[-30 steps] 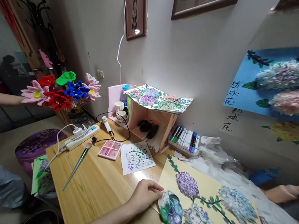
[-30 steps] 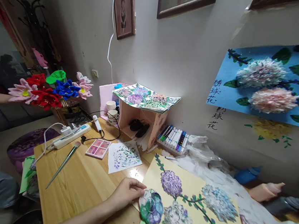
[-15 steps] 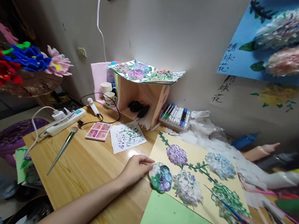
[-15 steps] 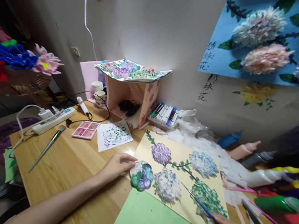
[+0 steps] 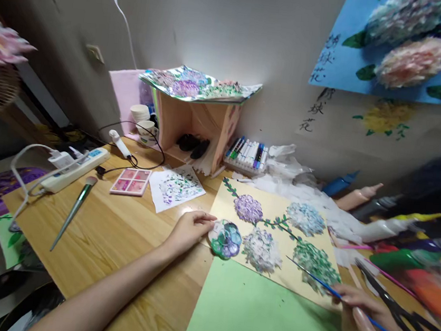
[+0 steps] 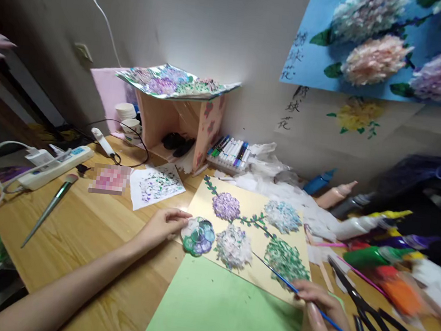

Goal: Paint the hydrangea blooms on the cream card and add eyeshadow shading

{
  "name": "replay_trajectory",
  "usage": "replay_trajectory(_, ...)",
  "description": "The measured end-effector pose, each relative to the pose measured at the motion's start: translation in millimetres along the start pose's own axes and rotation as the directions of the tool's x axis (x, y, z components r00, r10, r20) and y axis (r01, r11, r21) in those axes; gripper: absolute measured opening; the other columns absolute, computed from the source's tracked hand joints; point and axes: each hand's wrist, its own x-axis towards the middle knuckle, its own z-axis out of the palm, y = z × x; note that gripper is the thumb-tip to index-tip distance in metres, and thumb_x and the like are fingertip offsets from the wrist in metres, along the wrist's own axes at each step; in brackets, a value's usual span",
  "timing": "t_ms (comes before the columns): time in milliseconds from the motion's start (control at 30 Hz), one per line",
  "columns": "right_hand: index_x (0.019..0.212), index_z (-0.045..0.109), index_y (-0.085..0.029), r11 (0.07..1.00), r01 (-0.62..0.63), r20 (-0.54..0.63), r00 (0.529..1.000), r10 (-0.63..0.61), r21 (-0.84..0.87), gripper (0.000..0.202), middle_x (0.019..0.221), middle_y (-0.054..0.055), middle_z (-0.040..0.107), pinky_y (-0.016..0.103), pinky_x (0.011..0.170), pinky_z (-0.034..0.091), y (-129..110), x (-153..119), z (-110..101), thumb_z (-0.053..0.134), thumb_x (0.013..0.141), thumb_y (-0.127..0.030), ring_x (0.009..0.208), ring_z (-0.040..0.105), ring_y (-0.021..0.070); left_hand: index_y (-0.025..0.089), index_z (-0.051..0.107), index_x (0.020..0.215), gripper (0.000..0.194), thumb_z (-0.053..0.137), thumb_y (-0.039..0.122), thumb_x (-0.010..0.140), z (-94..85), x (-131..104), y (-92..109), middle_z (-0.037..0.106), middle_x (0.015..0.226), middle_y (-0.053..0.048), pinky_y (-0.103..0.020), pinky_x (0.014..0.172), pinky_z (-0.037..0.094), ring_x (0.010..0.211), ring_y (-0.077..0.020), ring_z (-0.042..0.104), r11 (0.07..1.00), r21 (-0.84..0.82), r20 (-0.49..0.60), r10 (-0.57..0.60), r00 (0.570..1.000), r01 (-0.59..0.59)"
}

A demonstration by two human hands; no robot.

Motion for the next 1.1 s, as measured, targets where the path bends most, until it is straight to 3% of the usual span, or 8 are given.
replay_trajectory(100, 0.067, 0.055, -0.027, 0.981, 0.045, -0.045, 0.998, -0.037, 0.188, 0.008, 0.074, 0.006, 0.051, 0.042, 0.063, 0.040, -16.2, 1.1, 7.1, 0.051, 0.073, -0.028, 0.075, 0.052, 0.0255, 0.008, 0.069, 0.090, 0.036, 0.069, 0.032, 0.063, -0.2, 0.9, 2.1, 0.069, 0.078, -0.008, -0.018, 0.047, 0.035, 0.057, -0.0099, 0.054, 0.999, 0.016, -0.002, 0.030, 1.000, -0.030)
replay_trajectory(233, 0.065, 0.051, -0.022, 0.956, 0.177, -0.004, 0.983, -0.181, 0.235, 0.010, 0.067, 0.002, 0.049, 0.033, 0.061, 0.037, -19.5, 2.1, 9.5, 0.047, 0.075, -0.023, 0.067, 0.048, 0.0190, 0.009, 0.068, 0.096, 0.043, 0.069, 0.037, 0.064, -0.3, 3.0, 3.7, 0.067, 0.072, -0.005, -0.018, 0.042, 0.029, 0.046, -0.0067, 0.046, 0.999, 0.049, 0.023, 0.010, 1.000, -0.011)
replay_trajectory(533, 0.076, 0.052, -0.022, 0.978, 0.207, 0.223, 0.954, -0.198, -0.015, 0.014, 0.079, 0.003, 0.054, 0.035, 0.073, 0.041, -19.4, -0.3, 10.1, 0.042, 0.086, -0.023, 0.080, 0.052, 0.0199, 0.012, 0.068, 0.100, 0.046, 0.070, 0.040, 0.063, 0.2, 0.0, 9.7, 0.068, 0.078, -0.005, -0.017, 0.046, 0.036, 0.054, -0.0089, 0.052, 0.993, 0.117, 0.016, -0.032, 0.999, 0.030)
replay_trajectory(633, 0.077, 0.051, -0.022, 0.973, 0.232, 0.177, 0.957, -0.230, 0.011, 0.015, 0.080, 0.003, 0.053, 0.035, 0.073, 0.040, -20.0, 0.3, 10.2, 0.040, 0.087, -0.022, 0.080, 0.051, 0.0191, 0.011, 0.066, 0.102, 0.047, 0.070, 0.039, 0.064, 0.2, 1.0, 8.2, 0.069, 0.084, -0.007, -0.018, 0.049, 0.039, 0.063, -0.0122, 0.057, 0.993, 0.111, 0.023, -0.038, 0.999, 0.035)
replay_trajectory(767, 0.077, 0.053, -0.021, 0.965, 0.259, 0.215, 0.945, -0.245, -0.039, 0.015, 0.079, 0.004, 0.055, 0.036, 0.072, 0.041, -19.0, -1.3, 9.1, 0.042, 0.086, -0.023, 0.080, 0.052, 0.0201, 0.011, 0.066, 0.102, 0.048, 0.070, 0.038, 0.063, 1.4, 1.2, 8.0, 0.068, 0.086, -0.008, -0.019, 0.050, 0.040, 0.065, -0.0127, 0.058, 0.994, 0.104, 0.018, -0.035, 0.999, 0.033)
replay_trajectory(900, 0.077, 0.054, -0.021, 0.927, 0.374, 0.049, 0.926, -0.374, 0.017, 0.013, 0.077, 0.003, 0.055, 0.036, 0.069, 0.039, -26.5, -4.7, 10.1, 0.043, 0.084, -0.019, 0.076, 0.051, 0.0198, 0.011, 0.066, 0.102, 0.046, 0.069, 0.037, 0.064, 1.4, -0.5, 9.7, 0.068, 0.083, -0.007, -0.018, 0.047, 0.039, 0.058, -0.0100, 0.055, 0.994, 0.099, 0.014, -0.043, 0.999, 0.041)
replay_trajectory(967, 0.082, 0.055, -0.021, 0.905, 0.425, 0.135, 0.897, -0.422, 0.002, 0.015, 0.080, 0.004, 0.057, 0.036, 0.071, 0.039, -37.7, -4.4, 15.4, 0.042, 0.085, -0.017, 0.079, 0.052, 0.0206, 0.011, 0.066, 0.102, 0.045, 0.069, 0.037, 0.065, -0.1, -1.3, 10.3, 0.068, 0.083, -0.007, -0.018, 0.047, 0.039, 0.057, -0.0094, 0.055, 0.996, 0.087, 0.018, -0.032, 0.999, 0.030)
replay_trajectory(1100, 0.095, 0.057, -0.023, 0.876, 0.473, 0.507, 0.778, -0.370, -0.088, 0.020, 0.088, 0.004, 0.061, 0.036, 0.074, 0.040, -67.7, 2.7, 41.4, 0.039, 0.088, -0.015, 0.086, 0.052, 0.0209, 0.011, 0.068, 0.097, 0.041, 0.069, 0.036, 0.065, -4.4, -2.0, 9.9, 0.069, 0.087, -0.008, -0.020, 0.055, 0.045, 0.063, -0.0109, 0.058, 0.998, 0.065, 0.021, -0.001, 1.000, 0.000)
